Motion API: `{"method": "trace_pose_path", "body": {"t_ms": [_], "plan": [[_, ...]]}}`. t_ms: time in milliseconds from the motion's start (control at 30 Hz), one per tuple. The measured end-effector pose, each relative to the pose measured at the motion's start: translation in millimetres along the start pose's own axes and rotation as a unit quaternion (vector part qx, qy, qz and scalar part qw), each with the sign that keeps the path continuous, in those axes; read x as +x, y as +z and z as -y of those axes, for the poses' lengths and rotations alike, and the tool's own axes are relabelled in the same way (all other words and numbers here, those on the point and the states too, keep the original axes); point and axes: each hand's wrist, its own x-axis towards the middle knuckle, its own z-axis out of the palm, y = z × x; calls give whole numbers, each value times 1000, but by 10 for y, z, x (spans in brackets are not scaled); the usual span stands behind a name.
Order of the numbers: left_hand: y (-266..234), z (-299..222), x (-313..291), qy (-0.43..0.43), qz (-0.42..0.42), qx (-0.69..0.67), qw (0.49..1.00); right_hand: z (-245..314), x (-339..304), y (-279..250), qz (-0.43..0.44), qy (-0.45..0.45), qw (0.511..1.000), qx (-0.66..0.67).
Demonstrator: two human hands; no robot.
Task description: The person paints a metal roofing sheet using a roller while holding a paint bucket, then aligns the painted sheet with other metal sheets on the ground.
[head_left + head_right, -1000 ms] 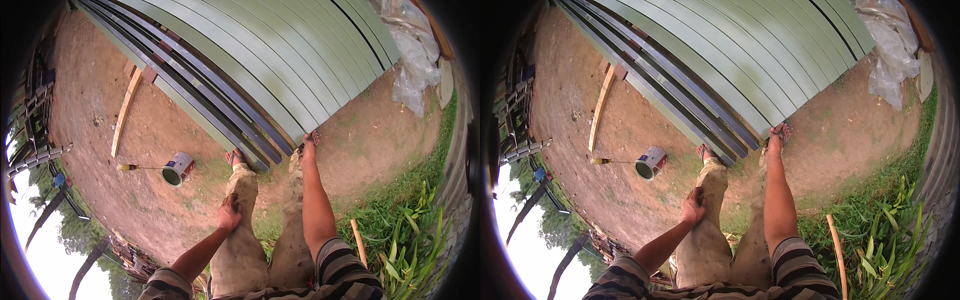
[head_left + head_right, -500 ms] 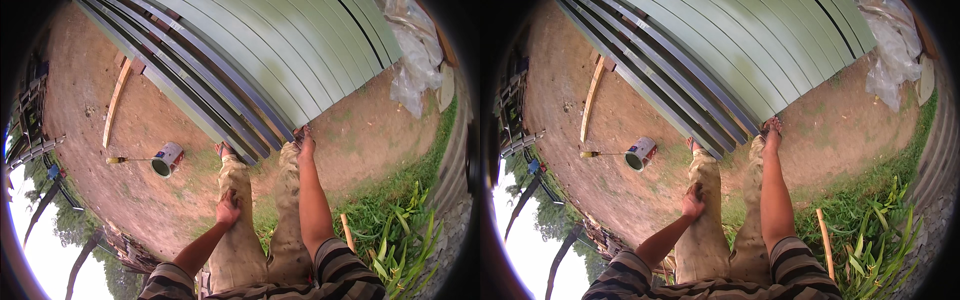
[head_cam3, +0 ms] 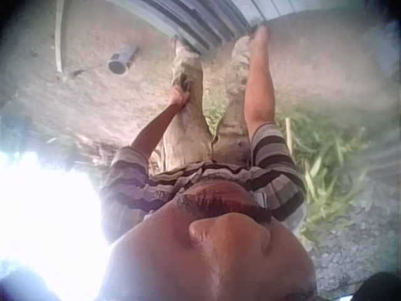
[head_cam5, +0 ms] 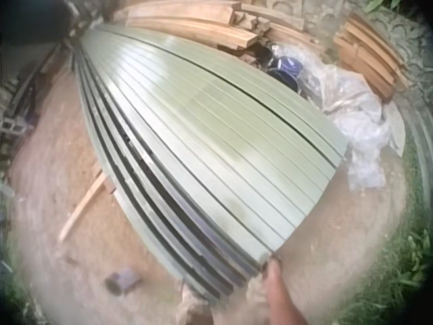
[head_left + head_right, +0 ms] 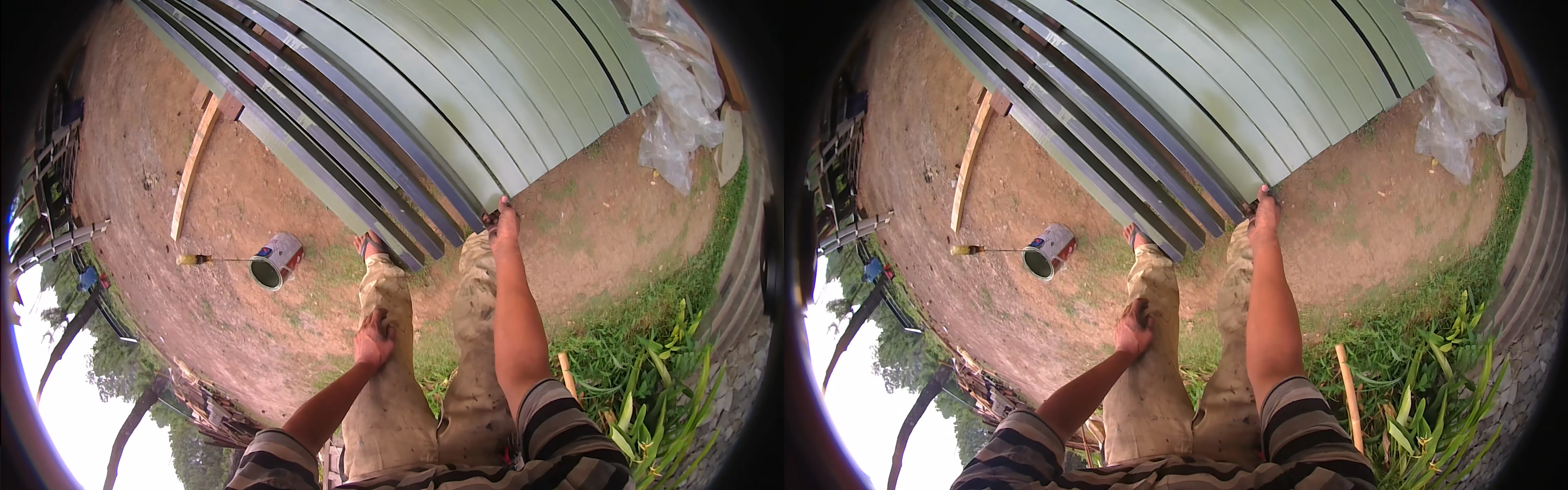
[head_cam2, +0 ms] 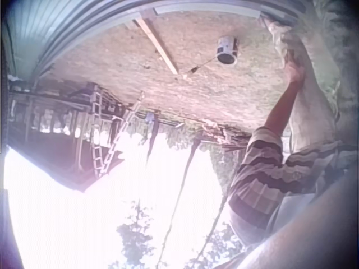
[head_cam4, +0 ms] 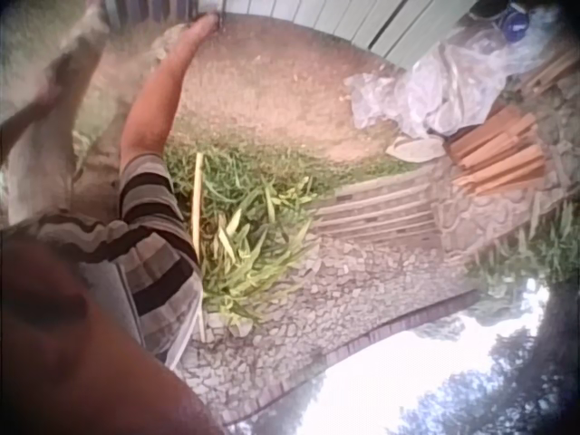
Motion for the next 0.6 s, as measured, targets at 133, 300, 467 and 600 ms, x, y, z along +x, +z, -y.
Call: {"method": "trace_pose_path", "body": {"t_ms": [133,300,467,600], "plan": [[0,12,-37,-2,-7,-7,1000,230,-209,143,-34,97,994,-48],[5,6,-27,12,-17,-6,1000,550,-157,7,59,295,949,-97],[71,40,-45,20,-30,-5,999,512,-229,-49,9,222,970,-96],[99,50,-4,28,-22,0,999,316,-183,-250,-17,24,998,52]]}}
